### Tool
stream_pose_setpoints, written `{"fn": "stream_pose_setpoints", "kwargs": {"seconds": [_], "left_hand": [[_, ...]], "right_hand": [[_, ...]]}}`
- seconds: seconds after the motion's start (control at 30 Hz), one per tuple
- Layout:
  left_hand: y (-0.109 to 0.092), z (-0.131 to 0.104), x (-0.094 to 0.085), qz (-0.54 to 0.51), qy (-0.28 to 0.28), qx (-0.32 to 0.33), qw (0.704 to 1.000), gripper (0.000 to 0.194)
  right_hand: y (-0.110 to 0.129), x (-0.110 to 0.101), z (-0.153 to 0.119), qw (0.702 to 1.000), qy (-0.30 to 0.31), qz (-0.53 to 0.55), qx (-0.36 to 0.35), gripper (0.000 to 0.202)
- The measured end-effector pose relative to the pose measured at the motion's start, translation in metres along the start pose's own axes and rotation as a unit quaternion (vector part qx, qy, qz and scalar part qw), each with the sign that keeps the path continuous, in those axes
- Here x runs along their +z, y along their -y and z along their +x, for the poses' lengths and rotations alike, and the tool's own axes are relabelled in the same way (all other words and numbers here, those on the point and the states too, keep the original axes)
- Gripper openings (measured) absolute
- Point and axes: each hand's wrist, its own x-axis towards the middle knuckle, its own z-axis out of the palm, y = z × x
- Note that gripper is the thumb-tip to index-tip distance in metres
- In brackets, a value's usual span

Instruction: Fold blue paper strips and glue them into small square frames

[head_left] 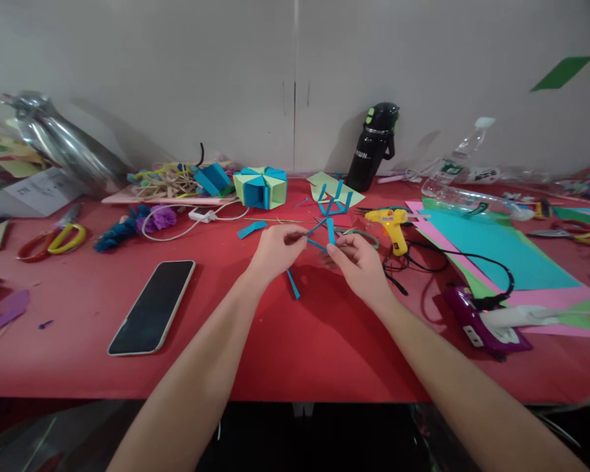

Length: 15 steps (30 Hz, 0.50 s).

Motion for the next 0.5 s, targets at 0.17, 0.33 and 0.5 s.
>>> {"fn": "stream_pose_setpoints", "kwargs": {"seconds": [0.17, 0.33, 0.5], "left_hand": [[-0.009, -0.003, 0.000, -0.005, 0.032, -0.012, 0.999, 0.027], [-0.013, -0.005, 0.005, -0.080, 0.059, -0.051, 0.994, 0.051], [-0.012, -0.007, 0.009, -0.152, 0.101, -0.097, 0.978, 0.060]], "right_hand": [[0.000, 0.001, 0.000, 1.000, 0.007, -0.005, -0.019, 0.045], [-0.002, 0.000, -0.001, 0.999, 0.028, -0.017, -0.035, 0.046], [-0.001, -0.001, -0.002, 0.998, 0.052, -0.023, -0.033, 0.043]]}}
